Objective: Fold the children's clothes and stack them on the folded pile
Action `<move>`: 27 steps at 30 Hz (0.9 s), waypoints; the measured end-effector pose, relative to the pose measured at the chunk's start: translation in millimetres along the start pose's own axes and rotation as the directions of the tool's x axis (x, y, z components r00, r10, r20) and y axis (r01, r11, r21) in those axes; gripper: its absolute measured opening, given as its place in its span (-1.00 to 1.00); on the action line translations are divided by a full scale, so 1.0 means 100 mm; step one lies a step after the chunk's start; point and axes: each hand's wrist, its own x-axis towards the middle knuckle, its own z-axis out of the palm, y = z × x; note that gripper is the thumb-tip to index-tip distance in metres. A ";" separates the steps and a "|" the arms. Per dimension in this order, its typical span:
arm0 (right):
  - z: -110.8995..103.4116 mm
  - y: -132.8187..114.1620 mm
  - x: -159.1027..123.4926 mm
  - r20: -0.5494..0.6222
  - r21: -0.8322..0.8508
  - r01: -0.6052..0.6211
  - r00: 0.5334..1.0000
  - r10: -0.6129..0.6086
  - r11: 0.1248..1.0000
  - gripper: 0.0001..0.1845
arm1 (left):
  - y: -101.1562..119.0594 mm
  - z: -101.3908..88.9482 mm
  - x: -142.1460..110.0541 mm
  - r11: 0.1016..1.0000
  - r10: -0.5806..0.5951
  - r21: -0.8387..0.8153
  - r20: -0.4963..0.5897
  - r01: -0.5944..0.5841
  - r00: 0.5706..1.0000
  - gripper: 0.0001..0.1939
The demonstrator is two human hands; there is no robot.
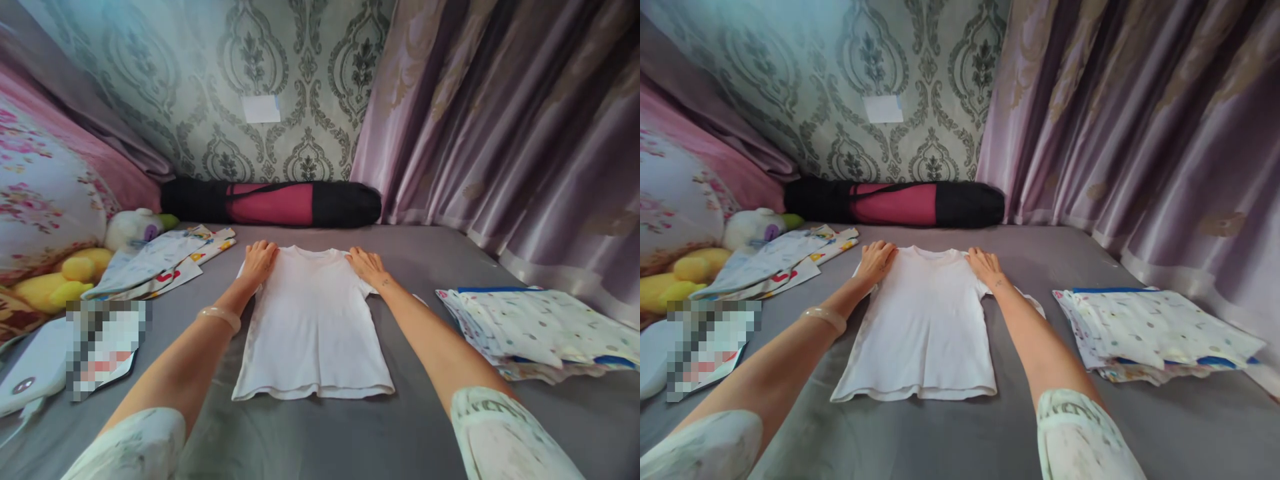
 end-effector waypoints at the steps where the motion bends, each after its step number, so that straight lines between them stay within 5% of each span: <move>1: 0.01 0.01 0.05 0.001 -0.002 0.004 1.000 -0.004 1.000 -0.62 | -0.01 0.02 0.04 1.000 -0.001 0.002 0.001 0.001 1.000 -0.61; 6: 0.07 0.04 0.23 -0.005 -0.004 0.003 1.000 -0.003 1.000 -0.61 | -0.01 0.13 0.22 0.998 -0.057 -0.007 0.026 0.057 0.998 -0.60; 11: 0.14 0.07 0.30 0.028 0.037 -0.002 1.000 0.001 0.999 -0.64 | 0.00 0.22 0.31 0.992 -0.105 -0.045 0.246 0.120 0.963 -0.63; 17: 0.13 0.02 0.43 0.015 0.088 0.097 0.995 -0.099 0.991 -0.64 | 0.01 0.23 0.45 0.992 -0.114 -0.019 0.346 0.128 0.931 -0.67; 27: 0.25 -0.26 0.56 -0.038 0.156 0.049 0.998 -0.043 0.987 -0.64 | 0.29 0.23 0.51 0.993 -0.099 -0.032 0.334 0.116 0.937 -0.63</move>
